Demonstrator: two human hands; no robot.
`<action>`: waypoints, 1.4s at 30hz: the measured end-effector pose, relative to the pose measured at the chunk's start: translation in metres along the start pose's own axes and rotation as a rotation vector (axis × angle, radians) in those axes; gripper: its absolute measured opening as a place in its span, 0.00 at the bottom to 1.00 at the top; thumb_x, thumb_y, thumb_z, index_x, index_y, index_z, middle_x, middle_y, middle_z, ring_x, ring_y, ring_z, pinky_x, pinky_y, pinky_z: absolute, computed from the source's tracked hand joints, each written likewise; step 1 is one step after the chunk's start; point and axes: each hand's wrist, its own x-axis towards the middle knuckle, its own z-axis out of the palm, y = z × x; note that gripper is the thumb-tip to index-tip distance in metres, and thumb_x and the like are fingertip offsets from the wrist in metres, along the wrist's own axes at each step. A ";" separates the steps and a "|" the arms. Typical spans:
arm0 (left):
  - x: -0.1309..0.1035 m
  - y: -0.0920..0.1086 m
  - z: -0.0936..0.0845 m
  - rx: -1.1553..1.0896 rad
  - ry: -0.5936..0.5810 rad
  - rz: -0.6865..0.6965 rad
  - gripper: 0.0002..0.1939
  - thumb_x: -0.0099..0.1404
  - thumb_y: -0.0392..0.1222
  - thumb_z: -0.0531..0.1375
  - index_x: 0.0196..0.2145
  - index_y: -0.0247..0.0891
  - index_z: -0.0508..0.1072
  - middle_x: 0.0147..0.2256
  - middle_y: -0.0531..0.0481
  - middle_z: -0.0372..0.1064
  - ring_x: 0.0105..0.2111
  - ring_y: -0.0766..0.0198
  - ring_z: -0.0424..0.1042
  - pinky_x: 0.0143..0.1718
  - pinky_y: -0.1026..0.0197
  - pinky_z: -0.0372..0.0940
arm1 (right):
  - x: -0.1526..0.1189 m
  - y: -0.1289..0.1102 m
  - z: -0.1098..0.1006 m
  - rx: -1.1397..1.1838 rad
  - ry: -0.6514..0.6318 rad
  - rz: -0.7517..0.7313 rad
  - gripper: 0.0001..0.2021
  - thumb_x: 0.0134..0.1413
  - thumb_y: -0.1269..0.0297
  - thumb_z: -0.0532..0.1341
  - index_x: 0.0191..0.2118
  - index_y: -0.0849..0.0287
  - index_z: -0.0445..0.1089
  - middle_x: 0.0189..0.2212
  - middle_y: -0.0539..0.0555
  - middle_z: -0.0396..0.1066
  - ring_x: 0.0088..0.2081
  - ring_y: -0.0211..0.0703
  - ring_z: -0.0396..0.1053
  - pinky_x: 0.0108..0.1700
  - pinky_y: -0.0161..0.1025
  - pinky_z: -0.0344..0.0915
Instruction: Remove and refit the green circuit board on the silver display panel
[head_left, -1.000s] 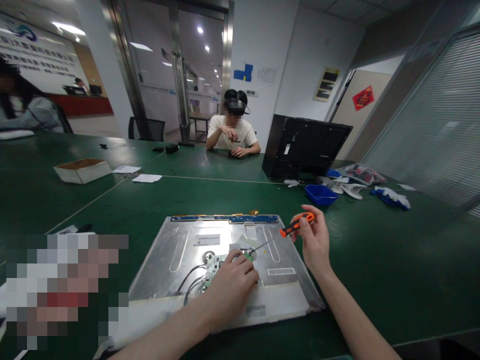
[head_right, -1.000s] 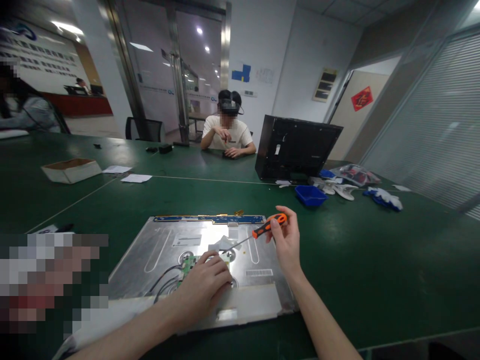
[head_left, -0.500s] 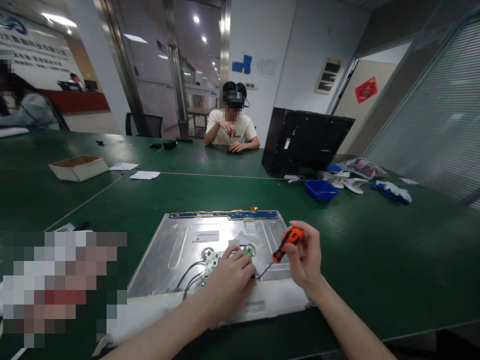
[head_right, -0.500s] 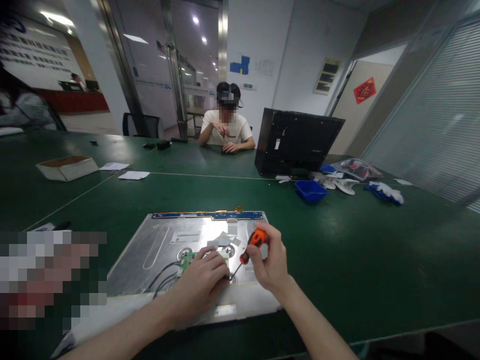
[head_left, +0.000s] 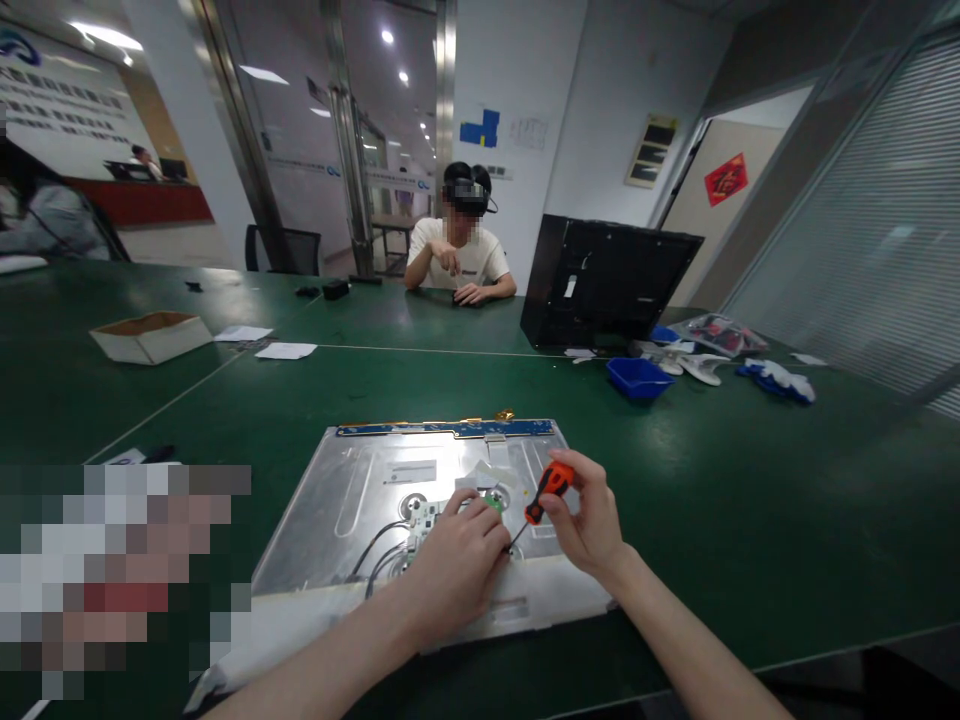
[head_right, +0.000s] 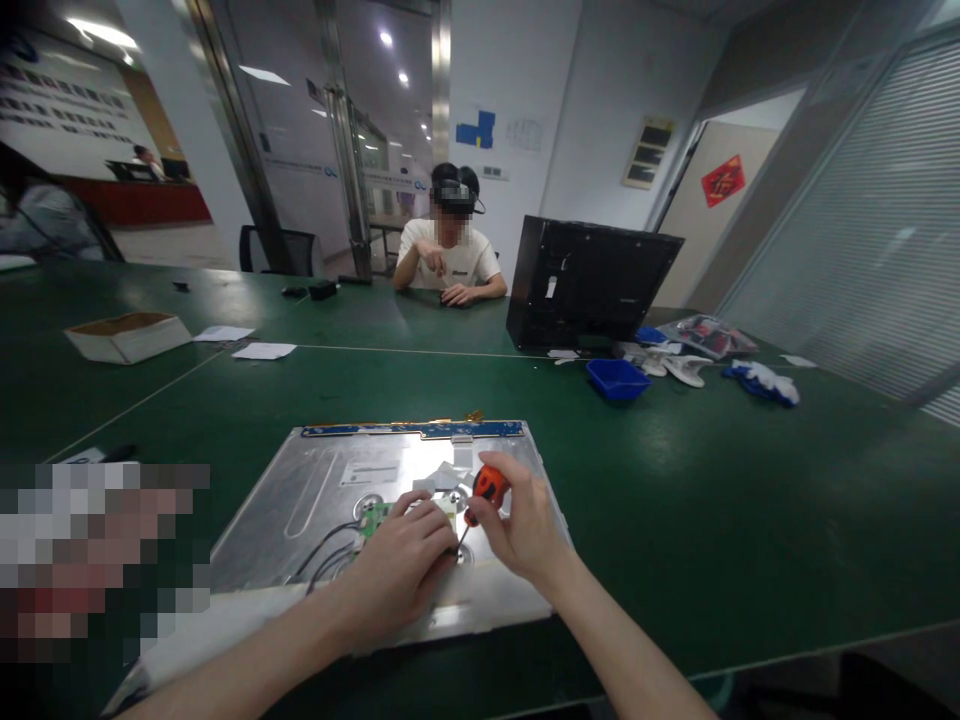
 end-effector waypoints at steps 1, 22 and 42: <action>0.000 0.000 0.000 0.006 -0.001 0.001 0.05 0.64 0.33 0.55 0.34 0.38 0.70 0.36 0.48 0.69 0.42 0.57 0.67 0.56 0.47 0.50 | 0.000 0.000 0.000 0.000 0.000 0.002 0.19 0.62 0.60 0.54 0.57 0.53 0.53 0.32 0.51 0.67 0.23 0.37 0.64 0.24 0.37 0.65; -0.001 -0.003 -0.002 0.007 -0.013 0.048 0.07 0.63 0.34 0.54 0.38 0.39 0.70 0.38 0.46 0.70 0.42 0.56 0.68 0.55 0.47 0.51 | 0.005 -0.018 -0.002 0.063 -0.106 -0.094 0.30 0.56 0.68 0.56 0.63 0.54 0.47 0.29 0.51 0.71 0.26 0.42 0.70 0.26 0.39 0.69; 0.000 -0.002 0.005 0.051 -0.012 0.022 0.05 0.65 0.33 0.56 0.38 0.38 0.71 0.39 0.47 0.71 0.44 0.56 0.68 0.56 0.47 0.51 | 0.004 -0.014 0.001 -0.001 -0.062 -0.097 0.29 0.58 0.67 0.57 0.63 0.54 0.49 0.28 0.49 0.70 0.22 0.37 0.65 0.23 0.36 0.65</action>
